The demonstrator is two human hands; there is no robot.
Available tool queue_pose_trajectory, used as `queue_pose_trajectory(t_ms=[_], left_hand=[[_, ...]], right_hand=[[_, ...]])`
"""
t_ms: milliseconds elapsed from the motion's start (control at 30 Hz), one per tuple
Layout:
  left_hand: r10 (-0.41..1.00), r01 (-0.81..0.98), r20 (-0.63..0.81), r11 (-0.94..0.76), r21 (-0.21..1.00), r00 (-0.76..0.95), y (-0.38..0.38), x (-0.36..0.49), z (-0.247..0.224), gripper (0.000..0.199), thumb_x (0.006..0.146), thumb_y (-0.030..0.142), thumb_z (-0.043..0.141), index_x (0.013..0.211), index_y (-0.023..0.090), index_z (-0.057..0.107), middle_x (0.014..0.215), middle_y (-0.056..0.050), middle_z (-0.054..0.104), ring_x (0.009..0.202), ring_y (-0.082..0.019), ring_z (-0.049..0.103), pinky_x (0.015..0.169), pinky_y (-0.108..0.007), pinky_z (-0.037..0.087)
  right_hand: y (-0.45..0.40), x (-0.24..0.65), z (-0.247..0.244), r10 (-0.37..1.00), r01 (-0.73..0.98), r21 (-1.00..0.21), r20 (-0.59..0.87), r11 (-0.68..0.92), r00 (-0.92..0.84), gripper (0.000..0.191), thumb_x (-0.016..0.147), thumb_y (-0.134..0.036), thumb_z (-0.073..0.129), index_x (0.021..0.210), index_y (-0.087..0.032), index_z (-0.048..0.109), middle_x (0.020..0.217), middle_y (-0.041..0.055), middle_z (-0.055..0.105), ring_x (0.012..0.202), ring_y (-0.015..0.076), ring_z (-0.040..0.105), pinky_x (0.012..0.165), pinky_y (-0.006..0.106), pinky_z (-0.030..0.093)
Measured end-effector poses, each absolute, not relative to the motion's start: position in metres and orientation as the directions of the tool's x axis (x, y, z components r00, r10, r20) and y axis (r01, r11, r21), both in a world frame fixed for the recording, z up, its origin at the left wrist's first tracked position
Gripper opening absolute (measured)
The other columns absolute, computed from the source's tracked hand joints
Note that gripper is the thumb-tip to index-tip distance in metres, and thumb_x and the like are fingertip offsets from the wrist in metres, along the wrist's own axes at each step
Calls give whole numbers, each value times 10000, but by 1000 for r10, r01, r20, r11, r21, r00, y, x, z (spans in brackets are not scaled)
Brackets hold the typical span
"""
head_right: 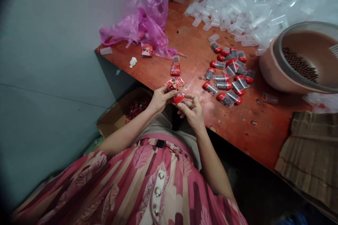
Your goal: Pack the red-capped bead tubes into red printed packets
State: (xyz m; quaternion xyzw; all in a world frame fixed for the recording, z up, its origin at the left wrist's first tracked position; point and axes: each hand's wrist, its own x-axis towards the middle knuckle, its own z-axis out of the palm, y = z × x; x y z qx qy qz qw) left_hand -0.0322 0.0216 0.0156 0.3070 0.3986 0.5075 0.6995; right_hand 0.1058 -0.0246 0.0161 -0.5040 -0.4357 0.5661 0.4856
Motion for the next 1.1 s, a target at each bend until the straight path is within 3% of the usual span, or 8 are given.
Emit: queue_pose_trajectory(t_ms=[233, 667, 800, 933, 1100], left_hand=[[961, -484, -210, 272, 831, 180, 22, -34, 9, 343, 544, 301, 807, 787, 125, 641, 734, 1, 654, 641, -94, 592, 658, -230, 467], [945, -481, -251, 324, 815, 211, 18, -36, 12, 394, 513, 312, 815, 807, 123, 634, 726, -15, 672, 629, -125, 619, 659, -282, 508], [927, -438, -280, 365, 822, 248, 17, -36, 10, 403, 520, 336, 807, 815, 104, 661, 730, -39, 682, 621, -136, 618, 639, -290, 511], [944, -399, -277, 326, 857, 178, 14, -36, 10, 343, 532, 344, 804, 743, 106, 677, 699, -27, 676, 618, -118, 605, 669, -276, 500], [907, -497, -325, 419, 760, 267, 12, -37, 18, 373, 577, 436, 772, 683, 99, 653, 668, -35, 657, 624, -122, 608, 687, -293, 502]], right_hand=[[-24, 103, 8, 999, 89, -996, -32, -30, -19, 423, 721, -340, 711, 1020, -228, 434, 620, -75, 608, 472, 89, 556, 393, 172, 433], [-20, 102, 13, 996, -55, -997, -49, -45, 70, 430, 735, -339, 699, 1024, -234, 398, 571, -81, 608, 422, 94, 538, 355, 162, 385], [-23, 101, 4, 993, 81, -996, 39, 30, 112, 398, 755, -351, 680, 1027, -226, 418, 588, -75, 604, 398, 82, 517, 371, 176, 389], [-23, 98, -3, 972, 244, -964, 154, 108, 179, 372, 757, -357, 679, 1009, -220, 441, 591, -78, 578, 392, 76, 503, 389, 189, 388], [-20, 95, -3, 972, 312, -941, 183, 129, 148, 338, 788, -380, 638, 1022, -221, 453, 626, -64, 574, 453, 97, 546, 438, 214, 434]])
